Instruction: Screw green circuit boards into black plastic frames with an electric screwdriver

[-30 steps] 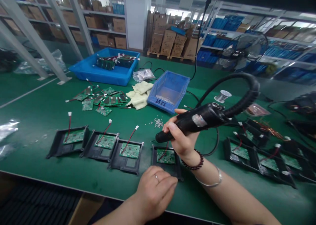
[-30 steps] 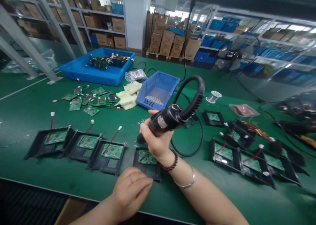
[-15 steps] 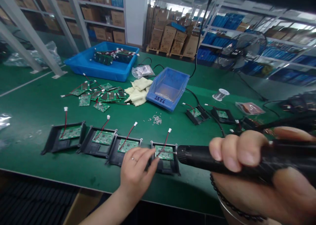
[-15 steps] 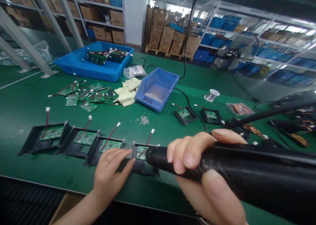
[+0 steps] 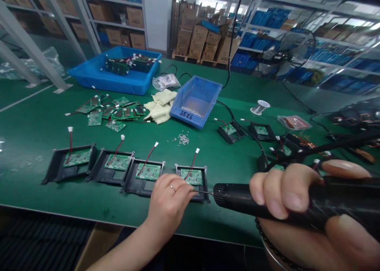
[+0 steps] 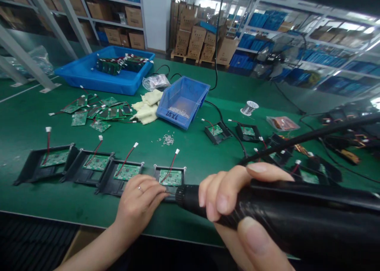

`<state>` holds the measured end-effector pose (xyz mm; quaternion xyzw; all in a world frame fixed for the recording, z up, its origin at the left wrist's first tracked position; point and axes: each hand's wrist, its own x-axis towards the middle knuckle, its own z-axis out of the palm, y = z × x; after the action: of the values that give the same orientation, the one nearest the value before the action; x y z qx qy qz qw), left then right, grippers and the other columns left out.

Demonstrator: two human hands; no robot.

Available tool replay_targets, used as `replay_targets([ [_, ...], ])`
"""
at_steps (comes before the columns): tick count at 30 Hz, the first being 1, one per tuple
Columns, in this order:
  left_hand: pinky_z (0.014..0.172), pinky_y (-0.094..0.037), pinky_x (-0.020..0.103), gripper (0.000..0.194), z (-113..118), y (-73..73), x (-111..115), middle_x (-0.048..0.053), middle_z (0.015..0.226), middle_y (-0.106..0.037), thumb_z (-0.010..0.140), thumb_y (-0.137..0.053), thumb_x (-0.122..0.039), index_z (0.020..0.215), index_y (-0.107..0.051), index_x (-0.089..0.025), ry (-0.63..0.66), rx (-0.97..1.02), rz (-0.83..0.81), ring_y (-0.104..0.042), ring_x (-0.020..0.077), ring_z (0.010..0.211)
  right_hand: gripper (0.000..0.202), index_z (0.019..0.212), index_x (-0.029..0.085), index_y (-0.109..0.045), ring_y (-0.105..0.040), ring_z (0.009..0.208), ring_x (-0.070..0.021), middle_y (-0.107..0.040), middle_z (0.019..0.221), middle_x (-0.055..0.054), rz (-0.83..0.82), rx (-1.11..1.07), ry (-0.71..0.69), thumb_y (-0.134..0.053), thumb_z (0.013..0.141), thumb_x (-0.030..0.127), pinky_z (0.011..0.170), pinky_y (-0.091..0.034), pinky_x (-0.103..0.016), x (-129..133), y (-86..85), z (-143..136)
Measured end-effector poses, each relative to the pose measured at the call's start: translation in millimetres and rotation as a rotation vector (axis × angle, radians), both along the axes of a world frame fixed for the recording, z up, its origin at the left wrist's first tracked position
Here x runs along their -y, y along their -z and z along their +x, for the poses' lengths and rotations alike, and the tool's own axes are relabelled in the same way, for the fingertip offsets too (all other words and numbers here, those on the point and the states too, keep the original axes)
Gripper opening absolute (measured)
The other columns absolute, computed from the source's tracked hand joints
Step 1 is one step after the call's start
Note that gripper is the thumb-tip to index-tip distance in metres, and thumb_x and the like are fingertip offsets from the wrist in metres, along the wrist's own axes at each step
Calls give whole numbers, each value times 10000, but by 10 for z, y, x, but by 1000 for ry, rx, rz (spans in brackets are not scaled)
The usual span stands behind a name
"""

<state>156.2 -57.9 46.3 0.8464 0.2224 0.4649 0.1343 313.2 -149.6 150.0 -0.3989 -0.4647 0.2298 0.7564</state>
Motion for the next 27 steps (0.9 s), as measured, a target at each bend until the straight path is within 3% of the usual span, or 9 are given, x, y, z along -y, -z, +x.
replay_targets([
  [5,808,-549,404,96,43,73,-35,69,932,-745,939,-635,-218,1012,-673,-168,0,-136,27,-661,237,899,306,1175,268,-595,-503,580,-162,-569,725,14,-1,24,25,-698,888,287,592,-504,-377,24,62,23],
  [11,915,-552,528,233,99,182,-201,130,1213,-701,769,-803,-143,981,-704,-158,-2,-465,83,-622,350,1146,311,1173,263,-616,-535,564,-157,-602,726,31,51,93,149,-700,875,226,587,-530,-351,-122,213,83],
  [18,918,-572,487,120,166,223,-222,130,1184,-710,821,-721,-107,935,-716,-141,-12,-527,105,-666,308,1067,318,1208,296,-580,-583,594,-173,-612,711,30,-16,133,109,-671,908,247,607,-547,-360,-173,316,112],
  [27,925,-572,524,132,154,223,-207,156,1189,-707,872,-630,-99,962,-724,-121,1,-497,75,-663,327,1081,305,1195,262,-552,-585,617,-142,-617,754,45,-34,111,51,-635,916,170,623,-531,-328,-283,379,103],
])
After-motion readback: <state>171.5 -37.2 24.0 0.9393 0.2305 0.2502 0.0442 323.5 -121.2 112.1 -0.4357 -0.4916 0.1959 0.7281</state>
